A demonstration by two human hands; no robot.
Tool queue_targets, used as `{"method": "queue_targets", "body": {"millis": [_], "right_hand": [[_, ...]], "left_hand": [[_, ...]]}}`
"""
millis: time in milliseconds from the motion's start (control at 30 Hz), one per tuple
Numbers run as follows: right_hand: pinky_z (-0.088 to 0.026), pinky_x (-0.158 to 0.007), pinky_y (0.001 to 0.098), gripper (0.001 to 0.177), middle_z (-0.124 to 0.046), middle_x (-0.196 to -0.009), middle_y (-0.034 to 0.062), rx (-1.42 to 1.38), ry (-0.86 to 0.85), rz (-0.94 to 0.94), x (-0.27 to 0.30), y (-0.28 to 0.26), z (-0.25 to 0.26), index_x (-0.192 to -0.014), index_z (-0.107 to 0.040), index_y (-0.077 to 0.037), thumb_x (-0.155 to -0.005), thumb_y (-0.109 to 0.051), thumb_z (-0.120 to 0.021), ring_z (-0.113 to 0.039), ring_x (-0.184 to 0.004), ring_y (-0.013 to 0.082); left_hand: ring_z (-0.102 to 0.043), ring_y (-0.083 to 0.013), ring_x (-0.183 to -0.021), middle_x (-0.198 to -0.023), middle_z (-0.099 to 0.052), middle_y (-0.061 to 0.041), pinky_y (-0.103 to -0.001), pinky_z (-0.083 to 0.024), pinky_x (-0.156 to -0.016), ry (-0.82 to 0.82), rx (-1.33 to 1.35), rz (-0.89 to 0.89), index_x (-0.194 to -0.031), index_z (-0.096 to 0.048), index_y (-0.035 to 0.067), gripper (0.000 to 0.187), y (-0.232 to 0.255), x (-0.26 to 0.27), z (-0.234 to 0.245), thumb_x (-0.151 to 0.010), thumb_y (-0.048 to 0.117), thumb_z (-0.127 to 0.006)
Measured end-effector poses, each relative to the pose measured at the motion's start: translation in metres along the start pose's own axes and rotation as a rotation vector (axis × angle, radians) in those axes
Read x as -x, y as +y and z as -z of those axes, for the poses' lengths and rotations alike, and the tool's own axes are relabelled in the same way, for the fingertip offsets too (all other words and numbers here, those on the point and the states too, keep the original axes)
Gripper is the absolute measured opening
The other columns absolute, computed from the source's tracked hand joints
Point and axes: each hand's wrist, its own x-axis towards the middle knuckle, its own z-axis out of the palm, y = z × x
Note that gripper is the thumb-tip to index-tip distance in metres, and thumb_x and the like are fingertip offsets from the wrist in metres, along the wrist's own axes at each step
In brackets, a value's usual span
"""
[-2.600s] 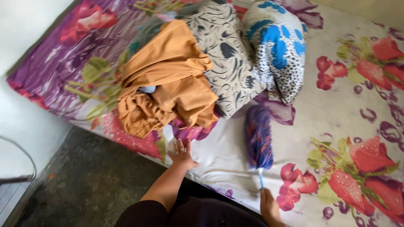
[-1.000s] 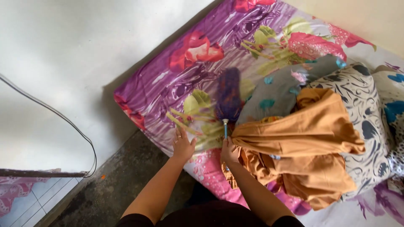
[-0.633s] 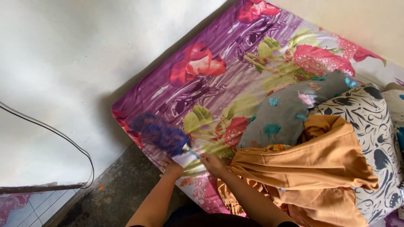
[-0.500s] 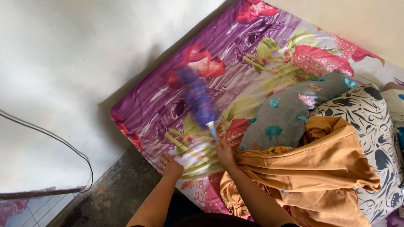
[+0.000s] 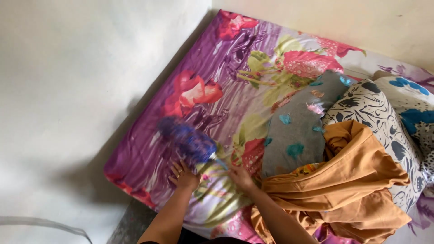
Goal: The recorder cleans a bed with a duster and organizes pillows and clothes on it.
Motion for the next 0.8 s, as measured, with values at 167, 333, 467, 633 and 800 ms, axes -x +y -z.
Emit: {"method": "queue_targets", "body": {"millis": [167, 333, 467, 633, 800], "right_hand": [[-0.045, -0.058, 0.0378, 0.028, -0.059, -0.074, 0.0057, -0.257, 0.588, 0.040, -0.075, 0.021, 0.036, -0.125, -0.063, -0.007, -0.105, -0.024, -0.053, -0.053, -0.061, 0.0188], [-0.052, -0.064, 0.0398, 0.023, -0.066, -0.078, 0.0103, -0.204, 0.885, 0.099, -0.135, 0.072, 0.000, -0.103, -0.065, 0.000, -0.101, -0.020, -0.053, -0.061, -0.068, 0.0213], [-0.054, -0.072, 0.0396, 0.027, -0.069, -0.088, 0.0132, 0.020, 0.533, 0.030, -0.121, 0.039, -0.051, -0.102, -0.069, -0.001, -0.103, -0.024, -0.055, -0.064, -0.078, 0.0216], [-0.060, -0.081, 0.0348, 0.039, -0.071, -0.099, 0.0053, -0.130, 0.198, -0.005, -0.116, 0.002, -0.006, -0.129, -0.065, -0.009, -0.097, -0.030, -0.060, -0.068, -0.088, 0.0176], [-0.051, -0.075, 0.0407, 0.034, -0.069, -0.099, 0.0147, 0.010, 0.969, 0.243, -0.178, 0.044, 0.092, -0.120, -0.065, 0.004, -0.105, -0.025, -0.055, -0.066, -0.086, 0.0264]], "left_hand": [[0.022, -0.0386, -0.156, -0.169, 0.023, -0.022, -0.064, 0.008, -0.122, 0.026, -0.085, -0.127, -0.164, 0.014, 0.012, 0.115, 0.007, -0.052, 0.054, -0.093, 0.063, -0.062], [0.023, -0.0371, -0.157, -0.170, 0.023, -0.021, -0.066, 0.007, -0.121, 0.037, -0.155, -0.175, -0.164, 0.013, 0.013, 0.122, 0.020, -0.091, 0.090, -0.088, 0.070, -0.063], [0.025, -0.0387, -0.156, -0.169, 0.025, -0.019, -0.073, 0.006, -0.117, -0.002, -0.112, -0.123, -0.164, 0.015, 0.019, 0.130, 0.027, -0.122, 0.099, -0.080, 0.079, -0.065], [0.026, -0.0398, -0.155, -0.169, 0.027, -0.019, -0.076, 0.005, -0.113, -0.015, -0.110, -0.068, -0.165, 0.014, 0.023, 0.137, 0.027, -0.131, 0.107, -0.073, 0.085, -0.067], [0.030, -0.0386, -0.154, -0.167, 0.032, -0.018, -0.076, 0.008, -0.113, -0.126, -0.139, -0.023, -0.163, 0.021, 0.025, 0.141, 0.031, -0.134, 0.115, -0.071, 0.091, -0.063]]}}
